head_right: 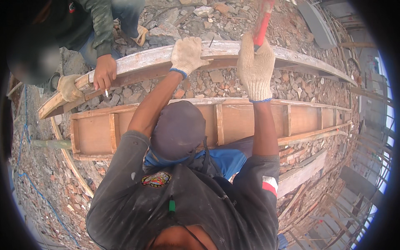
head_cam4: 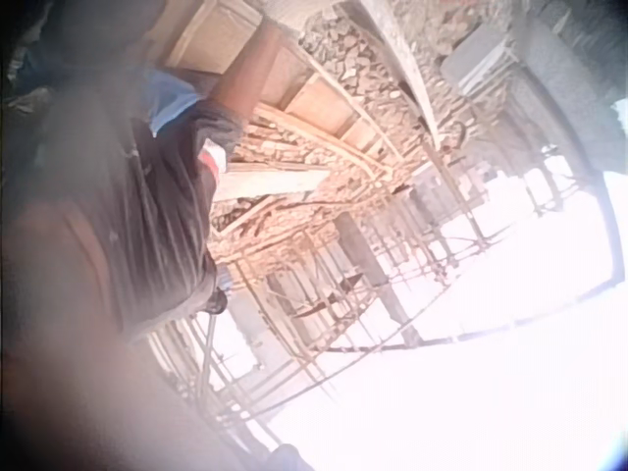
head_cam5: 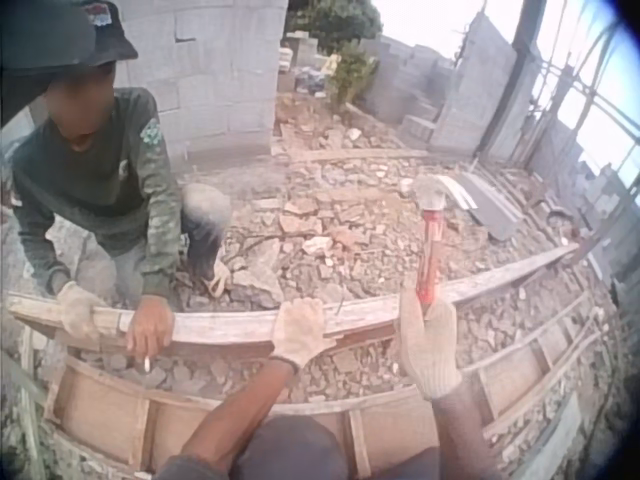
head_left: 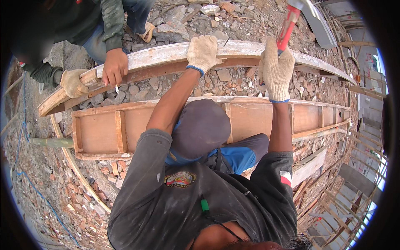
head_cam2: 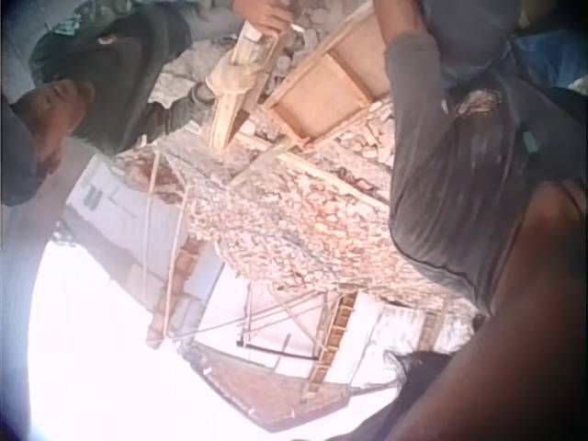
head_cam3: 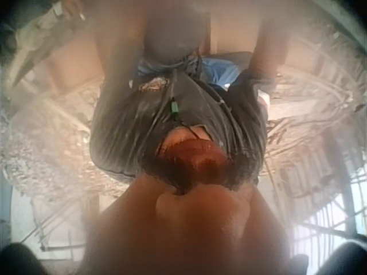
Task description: The person sits on the ground at a construction site and uses a hammer to drive nails into wooden planks, assembling a wooden frame structure. Another worker assists by holding the wood in place.
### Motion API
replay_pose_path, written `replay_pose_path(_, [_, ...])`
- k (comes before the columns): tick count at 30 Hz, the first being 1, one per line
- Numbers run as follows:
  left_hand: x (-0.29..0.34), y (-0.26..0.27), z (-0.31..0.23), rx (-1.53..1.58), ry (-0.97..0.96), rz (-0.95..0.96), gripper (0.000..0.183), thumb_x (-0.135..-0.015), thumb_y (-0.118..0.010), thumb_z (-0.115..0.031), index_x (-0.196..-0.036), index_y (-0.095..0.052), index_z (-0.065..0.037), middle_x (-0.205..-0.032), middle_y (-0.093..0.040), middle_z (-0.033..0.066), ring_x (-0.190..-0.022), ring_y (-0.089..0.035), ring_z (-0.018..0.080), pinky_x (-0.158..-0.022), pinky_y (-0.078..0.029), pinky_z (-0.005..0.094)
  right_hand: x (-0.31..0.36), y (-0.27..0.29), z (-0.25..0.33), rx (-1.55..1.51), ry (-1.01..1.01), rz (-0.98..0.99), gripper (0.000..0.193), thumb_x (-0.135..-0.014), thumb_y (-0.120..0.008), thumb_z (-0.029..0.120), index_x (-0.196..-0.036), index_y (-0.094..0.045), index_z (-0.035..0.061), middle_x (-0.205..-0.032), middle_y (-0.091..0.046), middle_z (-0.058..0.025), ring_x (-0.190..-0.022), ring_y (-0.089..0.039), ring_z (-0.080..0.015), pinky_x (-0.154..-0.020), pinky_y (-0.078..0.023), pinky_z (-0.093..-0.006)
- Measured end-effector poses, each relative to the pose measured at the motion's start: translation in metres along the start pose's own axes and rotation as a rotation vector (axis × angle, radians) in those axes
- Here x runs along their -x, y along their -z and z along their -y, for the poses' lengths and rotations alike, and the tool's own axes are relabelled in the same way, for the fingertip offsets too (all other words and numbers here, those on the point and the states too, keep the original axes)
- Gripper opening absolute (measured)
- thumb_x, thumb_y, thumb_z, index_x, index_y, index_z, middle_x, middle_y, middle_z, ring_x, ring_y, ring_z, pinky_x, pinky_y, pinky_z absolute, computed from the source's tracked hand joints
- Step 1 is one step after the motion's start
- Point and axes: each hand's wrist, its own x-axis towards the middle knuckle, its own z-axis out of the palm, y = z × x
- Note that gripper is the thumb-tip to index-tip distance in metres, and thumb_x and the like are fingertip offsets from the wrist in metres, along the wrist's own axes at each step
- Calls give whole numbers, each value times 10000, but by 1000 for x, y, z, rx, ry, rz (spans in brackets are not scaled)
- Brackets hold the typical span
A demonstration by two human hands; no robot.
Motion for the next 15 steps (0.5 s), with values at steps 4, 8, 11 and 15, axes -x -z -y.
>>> replay_pose_path(4, [-2,-3,4,13,1,-19,784,-729,-834,-700,-1132,-673,-47,-1037,-711,93,-1012,-690,248,-855,-522,408,5,18,-16,112,-501,592,355,-1067,-646,400,-865,-563,119,-630,-497,69,-463,-433,-19,-378,-329,-237])
replay_pose_path(8, [7,-2,5,41,14,41,791,-755,-809,-704,-1159,-668,-39,-1073,-711,137,-1045,-692,267,-883,-537,424,-12,40,42,-246,-507,322,325,-1077,-649,372,-879,-552,133,-626,-475,84,-436,-396,-1,-359,-284,-207])
replay_pose_path(11, [7,1,7,136,-11,-44,800,-738,-830,-684,-1194,-650,-52,-1109,-703,142,-1049,-683,276,-906,-535,441,-15,40,47,-364,-416,148,315,-1081,-647,360,-886,-544,135,-623,-466,84,-426,-384,-4,-352,-277,-212])
replay_pose_path(15, [-1,11,6,158,-48,-5,813,-722,-845,-674,-1209,-647,-54,-1118,-702,135,-1070,-684,287,-908,-544,437,11,24,14,-434,-543,146,353,-1063,-656,392,-878,-573,103,-653,-499,57,-477,-440,-45,-418,-372,-256])
